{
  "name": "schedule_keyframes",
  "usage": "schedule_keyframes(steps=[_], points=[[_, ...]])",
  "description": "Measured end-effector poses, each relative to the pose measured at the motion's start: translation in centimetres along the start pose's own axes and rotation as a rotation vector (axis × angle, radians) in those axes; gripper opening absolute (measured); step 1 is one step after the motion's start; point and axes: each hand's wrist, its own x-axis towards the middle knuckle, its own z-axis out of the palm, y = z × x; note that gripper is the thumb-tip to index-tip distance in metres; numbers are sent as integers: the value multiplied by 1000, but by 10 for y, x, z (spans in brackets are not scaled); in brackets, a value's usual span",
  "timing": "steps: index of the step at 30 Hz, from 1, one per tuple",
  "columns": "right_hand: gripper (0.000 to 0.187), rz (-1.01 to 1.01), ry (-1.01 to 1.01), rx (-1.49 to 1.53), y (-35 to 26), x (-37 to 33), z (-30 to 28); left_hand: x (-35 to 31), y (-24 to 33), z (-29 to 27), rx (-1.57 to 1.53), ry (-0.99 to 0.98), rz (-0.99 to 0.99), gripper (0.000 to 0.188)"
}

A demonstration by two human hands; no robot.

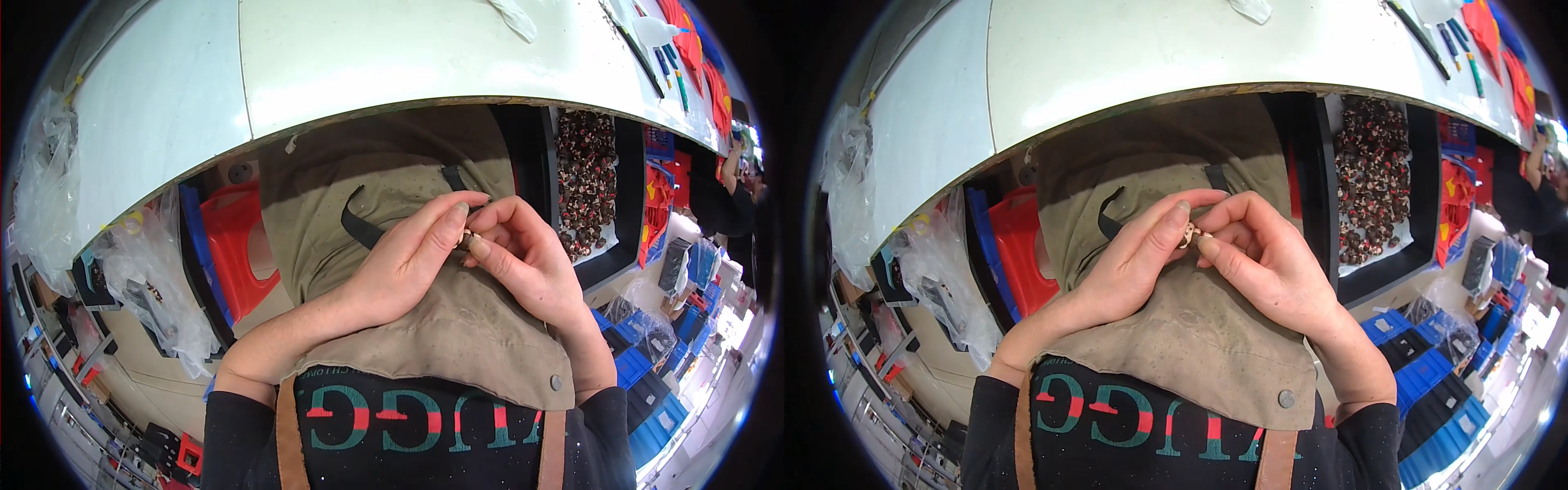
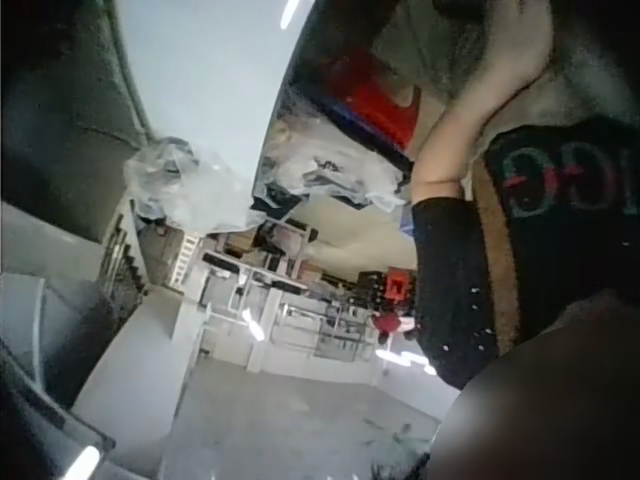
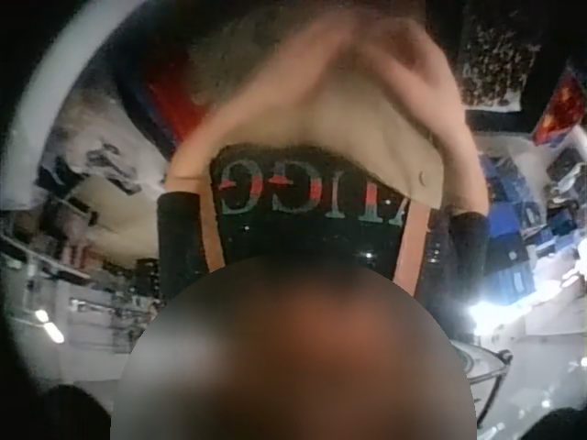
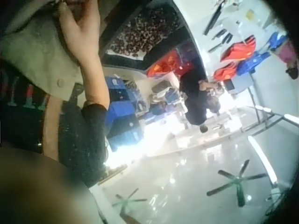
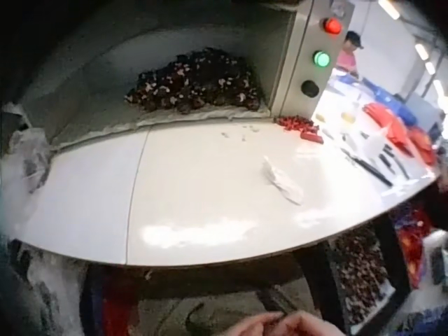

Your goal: Applying glue and detailing small toy figures with a marker at a factory workstation.

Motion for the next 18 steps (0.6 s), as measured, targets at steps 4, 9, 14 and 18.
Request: schedule_keyframes(steps=[4, 9, 14, 18], points=[[15, -12, 7, -27, 0, -1, 2, -2, 4, 0, -54, 5, -49, 50], [9, -160, 27, -53, 5, -5, 8, -5, 1, -2, -11, -7, 12, 51], [8, -237, -1, -103, 5, -7, 10, -9, 2, -1, 29, -11, 77, 53], [8, -283, -8, -141, 7, -9, 11, -13, 1, -1, 70, 3, 91, 52]])
